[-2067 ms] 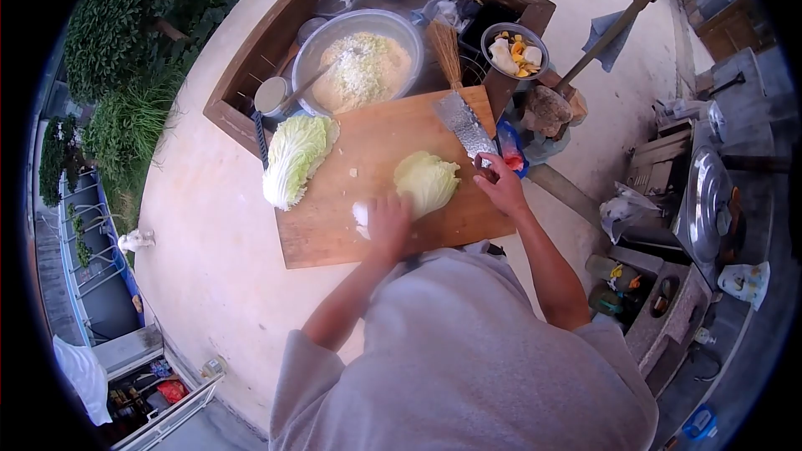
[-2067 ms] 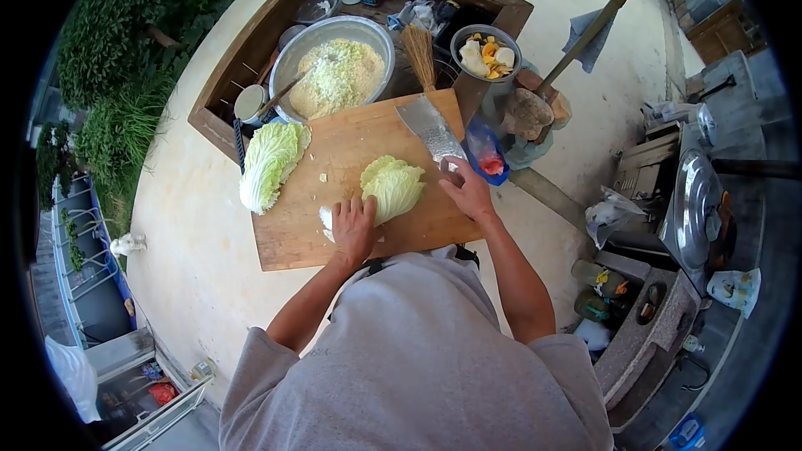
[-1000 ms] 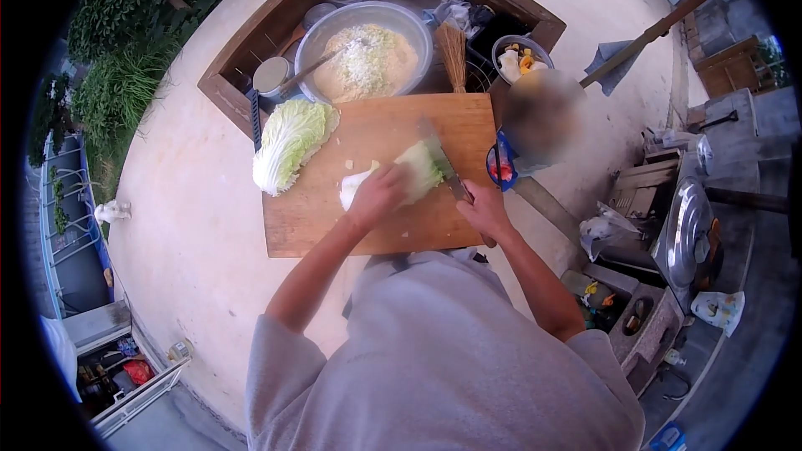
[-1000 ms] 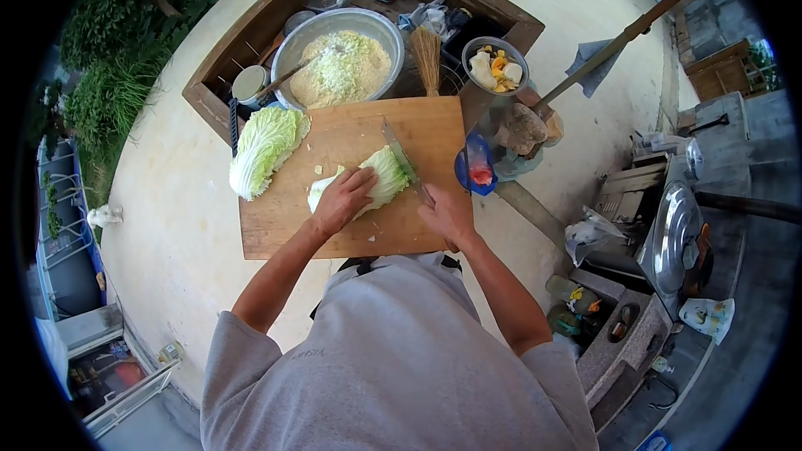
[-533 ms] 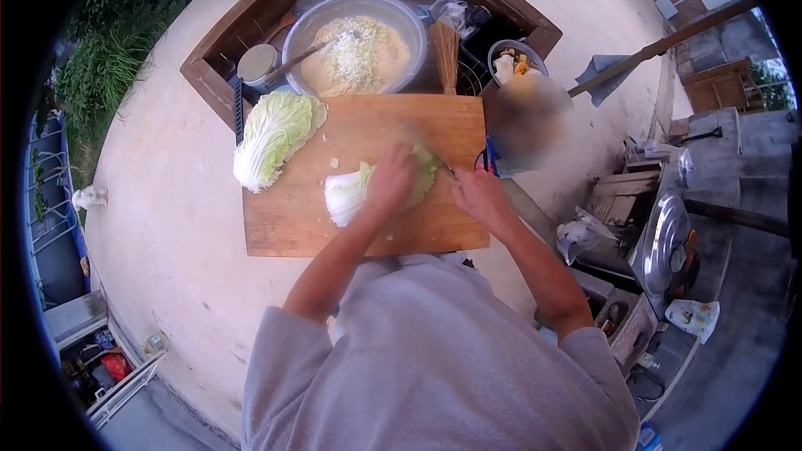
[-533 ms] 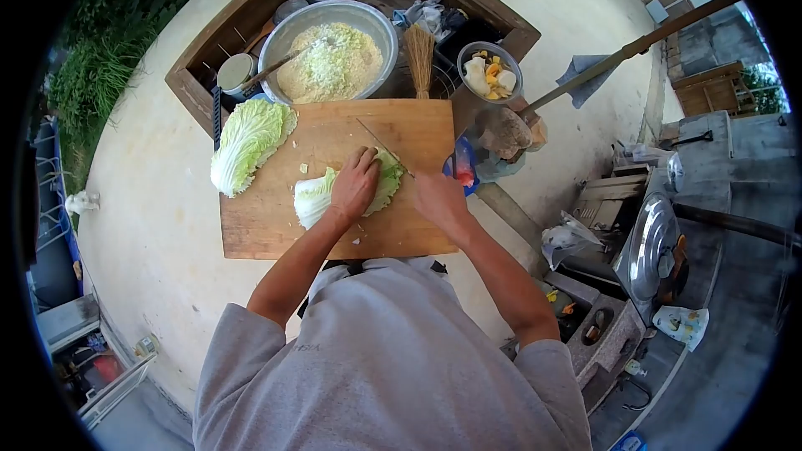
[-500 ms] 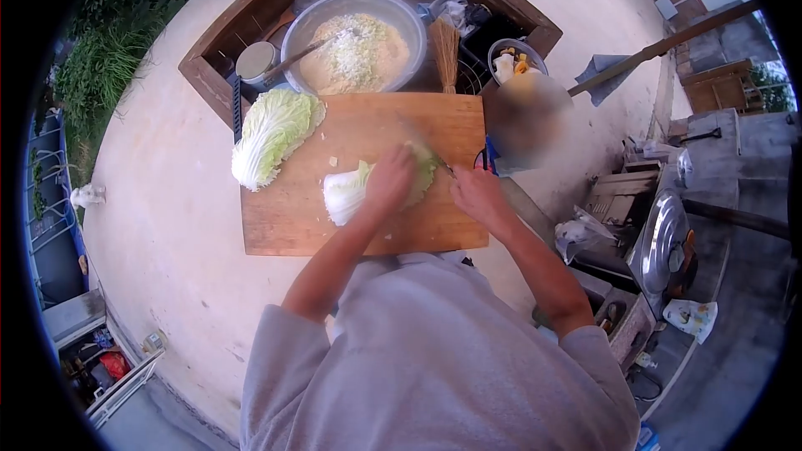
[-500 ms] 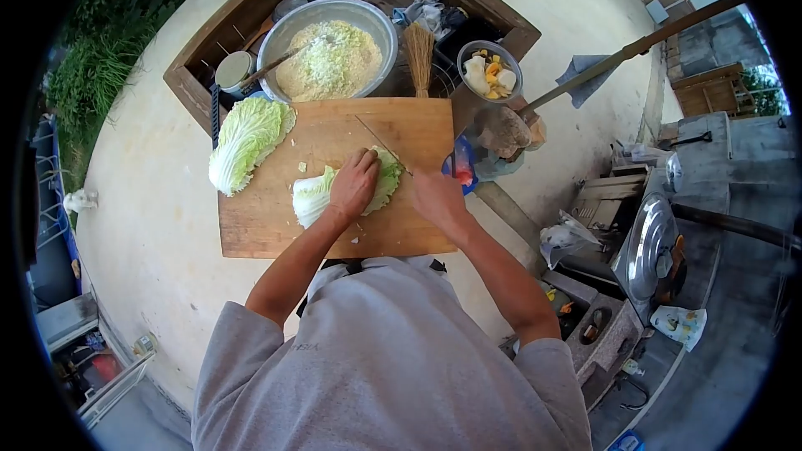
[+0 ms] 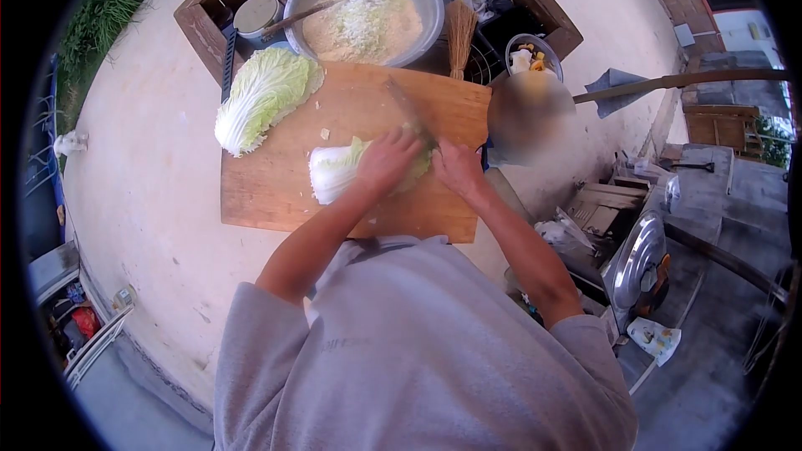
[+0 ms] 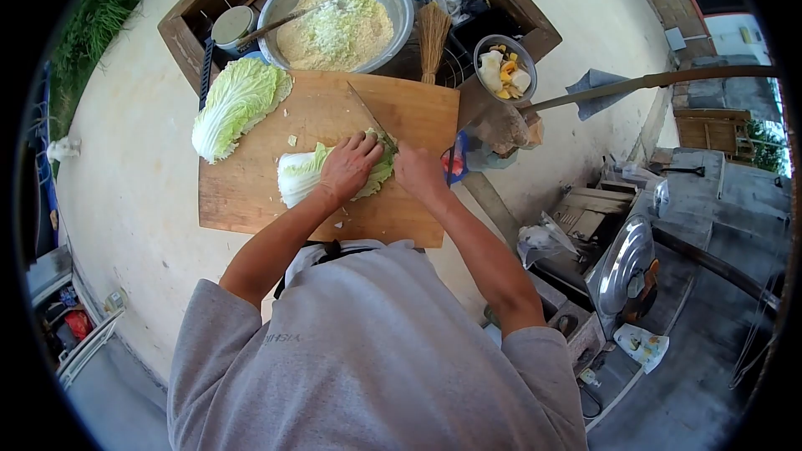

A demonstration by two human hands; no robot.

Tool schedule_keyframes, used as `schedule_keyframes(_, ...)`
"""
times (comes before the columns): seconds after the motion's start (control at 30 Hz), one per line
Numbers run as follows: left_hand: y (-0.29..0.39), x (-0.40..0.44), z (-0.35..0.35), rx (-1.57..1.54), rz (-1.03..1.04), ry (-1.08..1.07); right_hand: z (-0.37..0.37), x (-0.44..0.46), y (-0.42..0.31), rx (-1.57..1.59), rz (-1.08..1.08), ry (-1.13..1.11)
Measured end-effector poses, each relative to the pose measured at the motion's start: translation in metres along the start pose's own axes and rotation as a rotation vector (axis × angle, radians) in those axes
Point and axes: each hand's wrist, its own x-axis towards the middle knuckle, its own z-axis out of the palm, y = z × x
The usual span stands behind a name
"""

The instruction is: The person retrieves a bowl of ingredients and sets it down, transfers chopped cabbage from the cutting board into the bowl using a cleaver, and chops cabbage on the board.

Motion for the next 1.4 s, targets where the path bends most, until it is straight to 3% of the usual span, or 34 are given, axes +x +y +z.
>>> schedule_keyframes(0.23,-0.001,0.002,0.001,-0.015,-0.019,-0.019,-0.053,-0.026,-0.025,-0.094,0.02,-0.147)
schedule_keyframes(0.33,-0.003,0.005,-0.001,-0.012,-0.031,-0.02,-0.028,-0.021,-0.01,-0.098,0.052,-0.192)
schedule_keyframes(0.43,-0.003,0.005,-0.003,-0.032,-0.039,0.006,0.003,-0.014,-0.015,-0.086,0.03,-0.023)
schedule_keyframes(0.57,-0.005,0.0,0.01,-0.056,-0.027,0.102,-0.011,-0.016,-0.004,-0.034,-0.011,-0.001)
schedule_keyframes(0.67,-0.004,-0.003,0.014,-0.054,-0.034,0.138,-0.036,-0.03,-0.013,-0.048,0.029,-0.162)
schedule_keyframes(0.77,-0.005,-0.002,0.018,-0.064,-0.039,0.151,-0.02,-0.028,-0.008,-0.047,0.034,-0.175)
schedule_keyframes(0.87,-0.007,0.003,0.017,-0.062,-0.039,0.153,0.019,-0.013,-0.009,-0.062,0.099,-0.03)
schedule_keyframes(0.97,-0.005,0.002,0.014,-0.082,-0.023,0.208,0.001,-0.009,-0.008,0.036,0.039,-0.009)
schedule_keyframes(1.07,0.0,0.0,0.016,-0.112,-0.051,0.25,-0.043,-0.024,-0.028,-0.022,0.049,-0.179)
schedule_keyframes(1.27,-0.005,0.002,0.017,-0.13,-0.058,0.227,0.021,-0.019,-0.017,-0.079,0.176,-0.076)
schedule_keyframes(1.4,-0.004,0.002,0.018,-0.098,-0.026,0.263,-0.017,-0.017,-0.022,0.028,0.136,-0.088)
